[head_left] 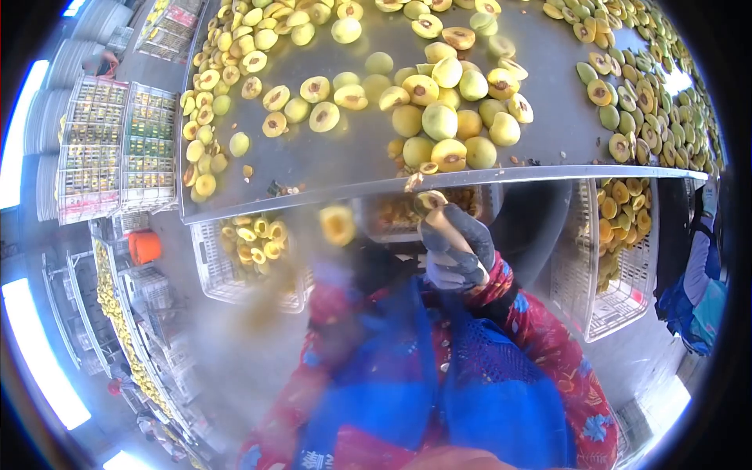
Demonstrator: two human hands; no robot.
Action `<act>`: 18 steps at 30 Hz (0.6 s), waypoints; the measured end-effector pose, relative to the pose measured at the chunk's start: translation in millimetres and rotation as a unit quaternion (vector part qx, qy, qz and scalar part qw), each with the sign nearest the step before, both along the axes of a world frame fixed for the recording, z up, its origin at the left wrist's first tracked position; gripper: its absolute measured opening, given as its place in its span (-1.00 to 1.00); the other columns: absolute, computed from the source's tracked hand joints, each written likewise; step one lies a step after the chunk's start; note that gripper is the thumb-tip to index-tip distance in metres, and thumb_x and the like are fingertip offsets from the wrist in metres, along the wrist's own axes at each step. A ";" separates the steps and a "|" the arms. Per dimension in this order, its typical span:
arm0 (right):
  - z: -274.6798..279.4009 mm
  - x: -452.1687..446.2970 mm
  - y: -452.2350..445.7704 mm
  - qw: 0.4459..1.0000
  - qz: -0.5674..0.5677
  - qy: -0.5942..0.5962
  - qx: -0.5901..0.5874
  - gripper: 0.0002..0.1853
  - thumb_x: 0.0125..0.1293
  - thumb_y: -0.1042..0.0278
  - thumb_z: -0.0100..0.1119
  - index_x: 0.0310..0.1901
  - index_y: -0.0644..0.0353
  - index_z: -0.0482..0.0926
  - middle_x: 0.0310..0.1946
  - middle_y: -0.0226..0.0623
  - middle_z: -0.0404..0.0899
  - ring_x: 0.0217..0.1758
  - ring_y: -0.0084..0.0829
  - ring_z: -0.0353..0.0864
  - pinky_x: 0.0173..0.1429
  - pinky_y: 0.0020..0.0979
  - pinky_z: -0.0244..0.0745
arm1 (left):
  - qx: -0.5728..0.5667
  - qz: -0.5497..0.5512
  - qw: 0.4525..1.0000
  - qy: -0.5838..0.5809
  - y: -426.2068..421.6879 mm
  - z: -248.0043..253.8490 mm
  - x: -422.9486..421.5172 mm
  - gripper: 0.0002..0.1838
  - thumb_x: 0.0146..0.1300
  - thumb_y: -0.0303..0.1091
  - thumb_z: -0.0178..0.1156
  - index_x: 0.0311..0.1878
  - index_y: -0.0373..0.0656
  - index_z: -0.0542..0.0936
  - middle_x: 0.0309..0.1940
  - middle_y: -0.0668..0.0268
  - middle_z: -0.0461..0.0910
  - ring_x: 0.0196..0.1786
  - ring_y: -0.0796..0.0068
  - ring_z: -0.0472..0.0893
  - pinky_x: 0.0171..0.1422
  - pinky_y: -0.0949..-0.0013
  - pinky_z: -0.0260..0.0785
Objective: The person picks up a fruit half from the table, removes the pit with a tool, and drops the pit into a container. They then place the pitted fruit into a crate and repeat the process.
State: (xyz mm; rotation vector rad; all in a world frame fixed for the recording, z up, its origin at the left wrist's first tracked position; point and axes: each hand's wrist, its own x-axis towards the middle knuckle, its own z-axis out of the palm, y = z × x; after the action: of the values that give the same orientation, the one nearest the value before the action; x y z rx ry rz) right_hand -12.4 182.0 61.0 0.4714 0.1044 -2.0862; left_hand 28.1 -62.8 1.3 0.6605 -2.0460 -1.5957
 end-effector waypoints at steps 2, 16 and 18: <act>-3.2 -5.1 4.2 1.000 0.013 -0.004 0.012 -0.56 0.48 0.01 -0.06 0.10 0.23 0.45 -0.67 -0.40 0.47 -0.79 -0.63 0.34 -0.70 -0.61 0.21 | -0.206 0.031 0.976 -0.062 -56.8 3.4 19.2 -0.63 0.42 -0.14 0.06 0.00 -0.31 0.50 -0.17 0.12 0.61 -0.22 0.25 0.63 -0.17 0.28 0.54; 3.3 -1.2 6.2 0.877 0.080 0.293 0.372 -0.64 0.50 0.04 -0.06 -0.16 0.22 0.47 -0.56 -0.42 0.46 -0.61 -0.59 0.40 -0.54 -0.54 0.30 | -0.266 -0.247 0.884 -0.294 -71.9 -9.6 -215.4 -0.12 0.12 0.12 0.28 0.39 -0.23 0.26 0.19 -0.07 0.46 0.26 -0.01 0.46 0.31 0.14 0.32; 1.1 2.6 6.8 0.875 0.073 0.293 0.379 -0.66 0.50 0.05 -0.06 -0.11 0.22 0.45 -0.56 -0.41 0.46 -0.60 -0.59 0.40 -0.52 -0.52 0.32 | -0.300 -0.246 0.894 -0.223 -57.6 -6.4 -206.0 -0.32 0.13 -0.06 0.34 0.21 -0.25 0.37 -0.01 0.03 0.56 0.07 0.13 0.57 0.13 0.23 0.43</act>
State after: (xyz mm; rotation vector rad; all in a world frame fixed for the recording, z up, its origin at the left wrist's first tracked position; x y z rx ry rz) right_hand -9.8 188.9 62.1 0.2455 1.3083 -1.9089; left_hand -177.9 -120.4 -5.1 0.2968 -3.0427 -0.9582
